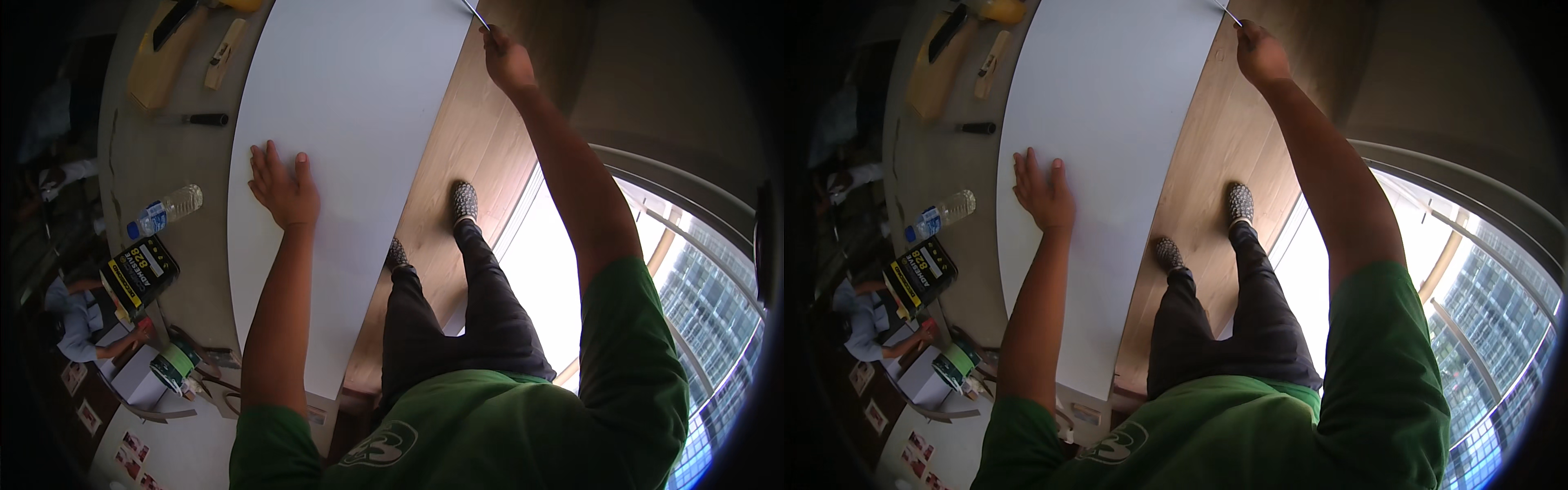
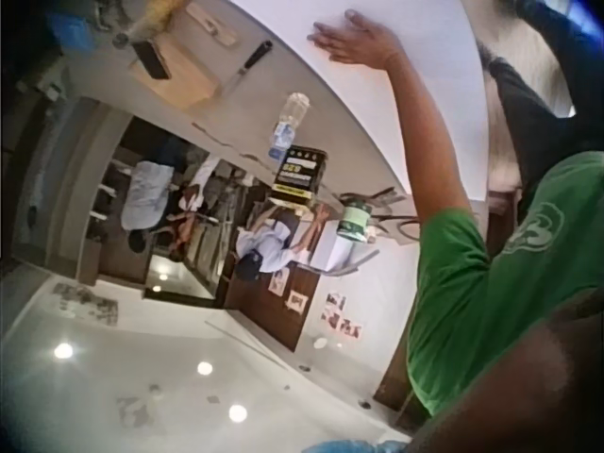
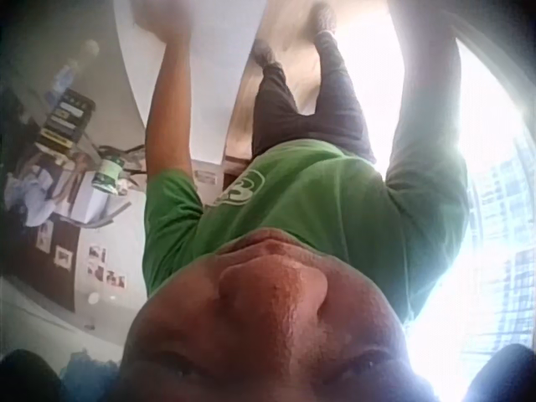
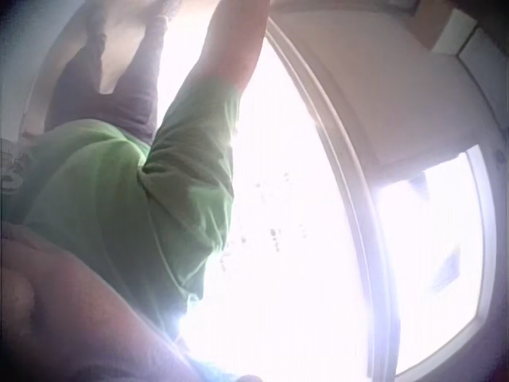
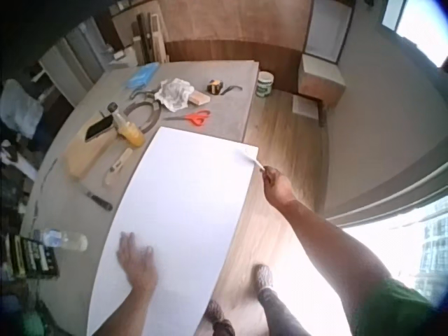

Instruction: The person marks a white board using a ruler and a knife, then carries the board to a cabinet and places it inside. They then return to a work table, pick up another board, and lift a large wood-grain board.

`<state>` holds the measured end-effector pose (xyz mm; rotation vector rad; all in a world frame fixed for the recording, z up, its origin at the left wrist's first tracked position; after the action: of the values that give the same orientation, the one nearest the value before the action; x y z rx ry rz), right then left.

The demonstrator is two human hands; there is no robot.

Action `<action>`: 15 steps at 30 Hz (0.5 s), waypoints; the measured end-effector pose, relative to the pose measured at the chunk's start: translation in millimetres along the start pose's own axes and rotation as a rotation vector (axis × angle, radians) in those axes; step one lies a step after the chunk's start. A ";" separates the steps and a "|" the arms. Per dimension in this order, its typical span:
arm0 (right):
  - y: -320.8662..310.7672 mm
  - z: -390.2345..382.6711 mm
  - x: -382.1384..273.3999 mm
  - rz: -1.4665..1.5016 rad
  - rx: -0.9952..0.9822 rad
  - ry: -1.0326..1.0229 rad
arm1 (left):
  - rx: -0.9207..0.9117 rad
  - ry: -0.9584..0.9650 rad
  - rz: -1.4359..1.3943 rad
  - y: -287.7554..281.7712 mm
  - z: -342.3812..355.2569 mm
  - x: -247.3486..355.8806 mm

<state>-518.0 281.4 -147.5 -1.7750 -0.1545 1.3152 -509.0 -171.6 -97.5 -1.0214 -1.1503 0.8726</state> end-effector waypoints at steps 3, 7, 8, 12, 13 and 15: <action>8.0 -40.6 -11.8 -0.027 -0.012 -0.022 | 0.023 0.004 -0.043 -4.3 -2.5 -2.0; 22.0 -133.0 -31.7 0.031 -0.016 -0.171 | 0.083 0.036 -0.084 -6.5 -5.8 -2.7; 25.6 -159.3 -37.7 0.045 -0.031 -0.201 | 0.085 0.047 -0.111 -6.7 -6.7 -3.3; 42.1 -266.9 -50.0 0.019 -0.116 -0.237 | 0.111 0.073 -0.173 -7.2 -8.4 -4.6; 46.3 -292.6 -55.4 0.014 -0.146 -0.227 | 0.110 0.073 -0.177 -6.9 -8.1 -7.2; 56.3 -347.4 -65.4 0.015 -0.205 -0.208 | 0.140 0.078 -0.167 -6.8 -10.0 -11.2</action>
<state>-283.6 11.4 -128.7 -1.8066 -0.4048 1.5401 -501.3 -186.0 -95.4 -0.8255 -1.0769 0.7622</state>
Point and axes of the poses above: each hand's wrist, its own z-axis towards the middle knuckle, its own y-axis out of the palm, x = y × z, the point moved 8 cm from there along z, towards the middle knuckle, and after that the axes turned 8 degrees about y, right-handed, at the moved point
